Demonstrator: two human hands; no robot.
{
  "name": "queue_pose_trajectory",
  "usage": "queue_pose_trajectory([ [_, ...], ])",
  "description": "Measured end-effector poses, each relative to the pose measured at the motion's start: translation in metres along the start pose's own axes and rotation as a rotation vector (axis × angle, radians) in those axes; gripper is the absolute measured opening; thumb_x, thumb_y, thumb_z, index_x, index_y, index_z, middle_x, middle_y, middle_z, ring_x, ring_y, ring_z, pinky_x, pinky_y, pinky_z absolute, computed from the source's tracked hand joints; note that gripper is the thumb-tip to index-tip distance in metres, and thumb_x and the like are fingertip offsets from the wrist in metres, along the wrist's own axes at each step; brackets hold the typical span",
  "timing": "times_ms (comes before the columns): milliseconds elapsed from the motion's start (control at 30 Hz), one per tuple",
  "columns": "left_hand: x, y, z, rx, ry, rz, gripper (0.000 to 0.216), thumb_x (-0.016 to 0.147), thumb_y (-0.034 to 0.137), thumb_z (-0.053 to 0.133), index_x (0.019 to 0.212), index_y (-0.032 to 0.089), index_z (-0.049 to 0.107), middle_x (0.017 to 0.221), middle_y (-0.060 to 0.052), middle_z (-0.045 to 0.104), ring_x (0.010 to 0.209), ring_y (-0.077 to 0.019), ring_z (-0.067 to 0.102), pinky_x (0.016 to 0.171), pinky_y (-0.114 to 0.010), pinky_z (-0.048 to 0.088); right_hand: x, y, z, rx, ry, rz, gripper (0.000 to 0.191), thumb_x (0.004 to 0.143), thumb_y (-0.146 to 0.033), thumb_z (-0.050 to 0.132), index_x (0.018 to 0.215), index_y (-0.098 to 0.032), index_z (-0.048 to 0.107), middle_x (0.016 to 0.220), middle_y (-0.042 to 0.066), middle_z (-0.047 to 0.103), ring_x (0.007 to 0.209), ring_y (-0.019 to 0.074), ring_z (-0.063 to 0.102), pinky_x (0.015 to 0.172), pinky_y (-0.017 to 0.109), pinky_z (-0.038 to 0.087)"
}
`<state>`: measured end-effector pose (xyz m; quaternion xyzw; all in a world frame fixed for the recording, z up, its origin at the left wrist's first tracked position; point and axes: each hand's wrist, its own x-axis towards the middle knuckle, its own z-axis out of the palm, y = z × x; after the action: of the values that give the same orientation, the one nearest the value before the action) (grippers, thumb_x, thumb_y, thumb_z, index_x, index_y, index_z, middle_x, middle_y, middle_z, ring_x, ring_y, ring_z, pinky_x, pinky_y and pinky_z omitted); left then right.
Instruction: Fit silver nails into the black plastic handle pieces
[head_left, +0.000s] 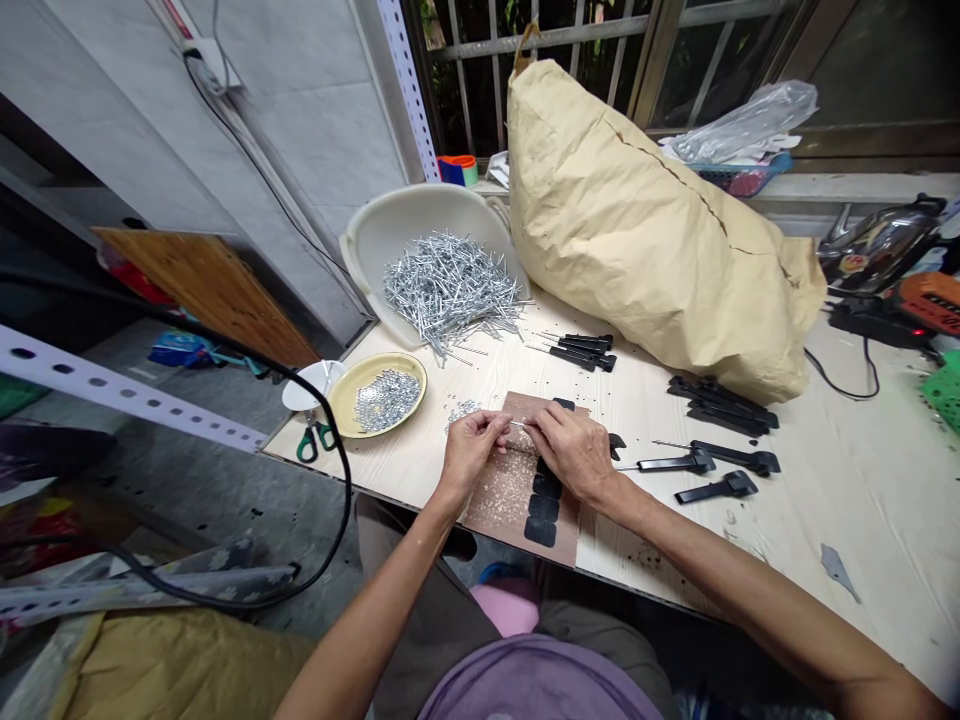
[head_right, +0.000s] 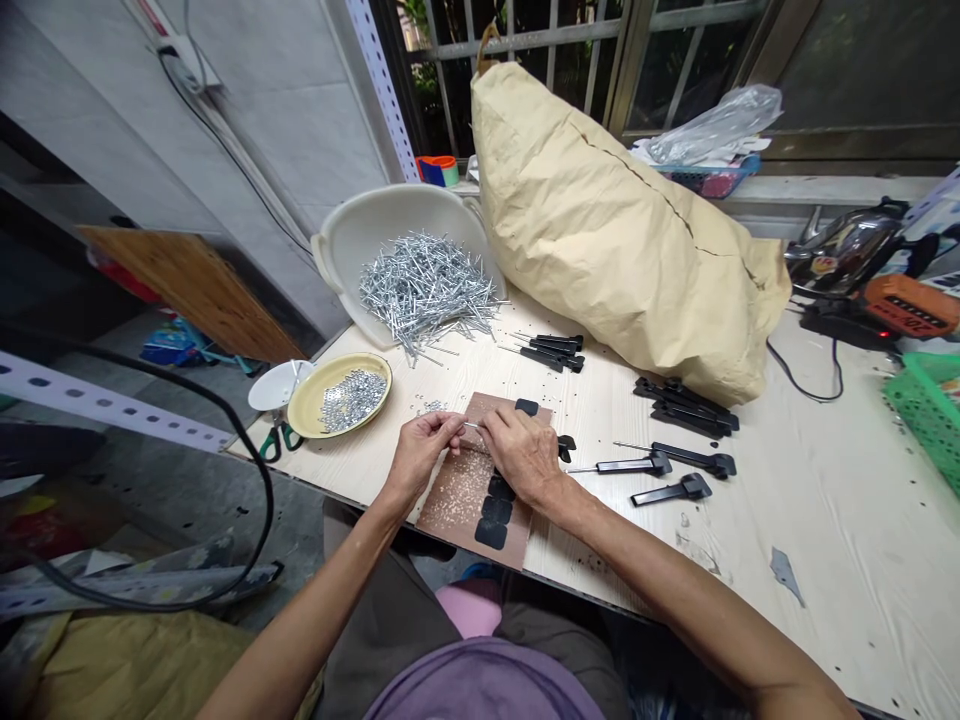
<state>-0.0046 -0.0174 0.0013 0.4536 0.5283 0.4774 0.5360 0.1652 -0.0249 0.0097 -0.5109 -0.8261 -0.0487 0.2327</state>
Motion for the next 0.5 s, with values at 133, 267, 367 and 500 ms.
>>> queue_pose_trajectory([
  [133,0.0003,0.0004,0.0001,-0.011,0.014,0.003,0.029,0.067,0.04,0.073,0.077,0.013,0.066,0.062,0.001,0.059,0.05,-0.0082,0.05,0.049,-0.02,0.041,0.0006,-0.0023,0.0008,-0.008,-0.01,0.011,0.028,0.096,-0.034,0.038,0.086,-0.019,0.059,0.083,0.002,0.064,0.068,0.0119,0.055,0.056,0.026,0.027],
  [267,0.0006,-0.0008,-0.0012,-0.027,-0.013,0.01,0.029,0.068,0.039,0.072,0.079,0.013,0.067,0.063,0.001,0.059,0.051,-0.0078,0.05,0.05,-0.02,0.041,-0.0007,-0.0022,0.0054,-0.028,0.019,-0.03,0.023,0.096,-0.031,0.04,0.087,-0.019,0.059,0.085,0.002,0.063,0.073,0.0124,0.056,0.059,0.026,0.029],
  [367,0.0008,-0.002,-0.0016,-0.03,-0.003,-0.001,0.028,0.069,0.039,0.072,0.078,0.013,0.067,0.062,0.002,0.059,0.05,-0.0075,0.05,0.05,-0.02,0.04,-0.0014,-0.0008,0.0076,-0.054,0.04,-0.057,0.027,0.096,-0.028,0.038,0.082,-0.02,0.06,0.08,0.002,0.062,0.071,0.0128,0.055,0.061,0.027,0.029],
  [500,0.0015,-0.0027,-0.0014,-0.024,0.014,-0.006,0.027,0.07,0.04,0.071,0.077,0.014,0.067,0.059,0.002,0.059,0.049,-0.0083,0.05,0.049,-0.02,0.04,-0.0002,0.0004,0.0056,0.065,-0.002,0.001,0.025,0.096,-0.034,0.041,0.091,-0.02,0.061,0.085,0.002,0.064,0.071,0.0115,0.056,0.058,0.025,0.03],
])
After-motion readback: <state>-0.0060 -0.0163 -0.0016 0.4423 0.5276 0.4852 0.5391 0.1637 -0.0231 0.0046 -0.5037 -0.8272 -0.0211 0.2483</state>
